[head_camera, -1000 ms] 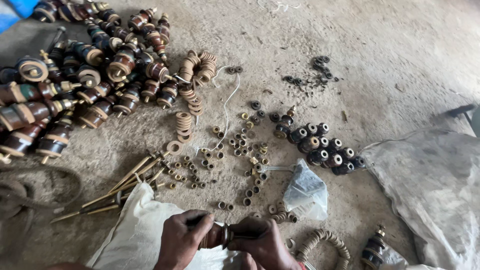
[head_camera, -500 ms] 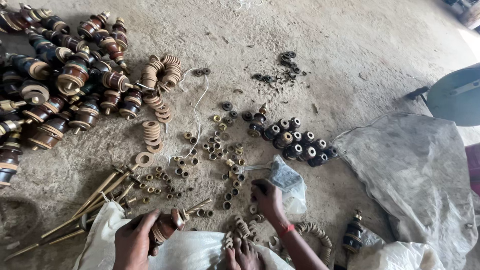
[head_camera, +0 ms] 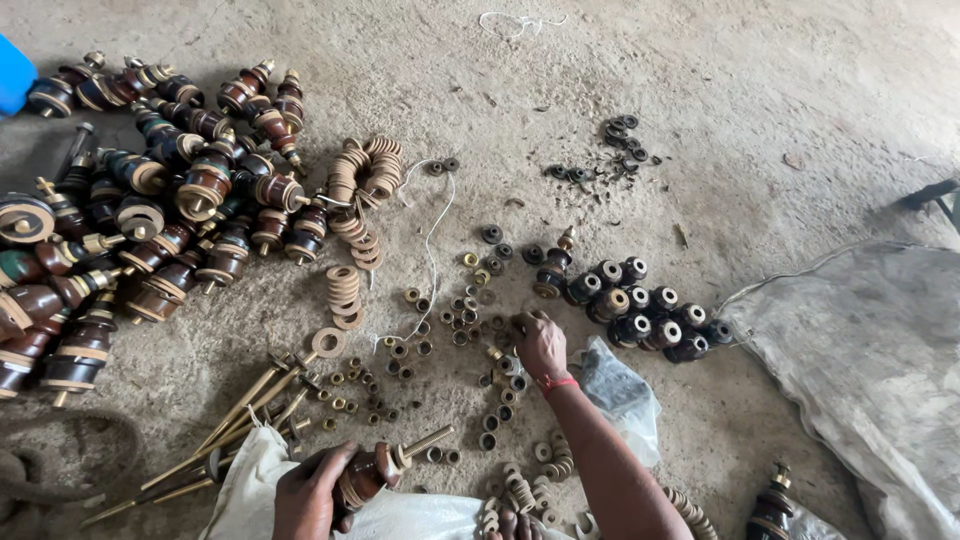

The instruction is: The person assembles electrical insulators by hand, picking up ceramic discs and metal rods from the floor and screwing them together. The person places the completed units into a pile nearby.

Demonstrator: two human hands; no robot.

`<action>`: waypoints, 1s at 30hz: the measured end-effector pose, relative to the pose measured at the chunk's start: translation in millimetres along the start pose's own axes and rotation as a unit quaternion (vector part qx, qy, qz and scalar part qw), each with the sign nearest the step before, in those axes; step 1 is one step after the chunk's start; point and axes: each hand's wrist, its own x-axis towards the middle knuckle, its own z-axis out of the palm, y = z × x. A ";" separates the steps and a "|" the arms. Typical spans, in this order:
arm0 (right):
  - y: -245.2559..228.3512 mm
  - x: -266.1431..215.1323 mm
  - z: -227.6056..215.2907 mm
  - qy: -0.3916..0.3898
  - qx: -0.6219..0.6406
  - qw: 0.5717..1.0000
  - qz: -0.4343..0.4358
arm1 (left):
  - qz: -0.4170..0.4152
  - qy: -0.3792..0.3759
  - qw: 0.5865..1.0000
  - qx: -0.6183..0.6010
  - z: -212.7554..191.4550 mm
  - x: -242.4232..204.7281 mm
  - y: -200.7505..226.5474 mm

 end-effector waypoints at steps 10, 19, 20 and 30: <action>-105.3 -90.2 -77.2 -0.030 0.473 0.865 0.164 | -0.060 -0.083 0.988 -0.120 3.4 -3.1 -11.5; -218.8 -134.8 -134.1 -0.140 0.553 0.805 0.161 | -0.051 -0.094 0.989 -0.098 0.4 -14.7 -13.3; -220.2 -138.8 -135.5 -0.143 0.561 0.793 0.188 | -0.060 -0.098 0.988 -0.100 3.3 -16.3 -14.1; 8.9 -187.4 -112.0 -0.017 0.061 0.965 0.255 | -0.046 -0.161 0.981 -0.096 -13.8 7.8 -10.0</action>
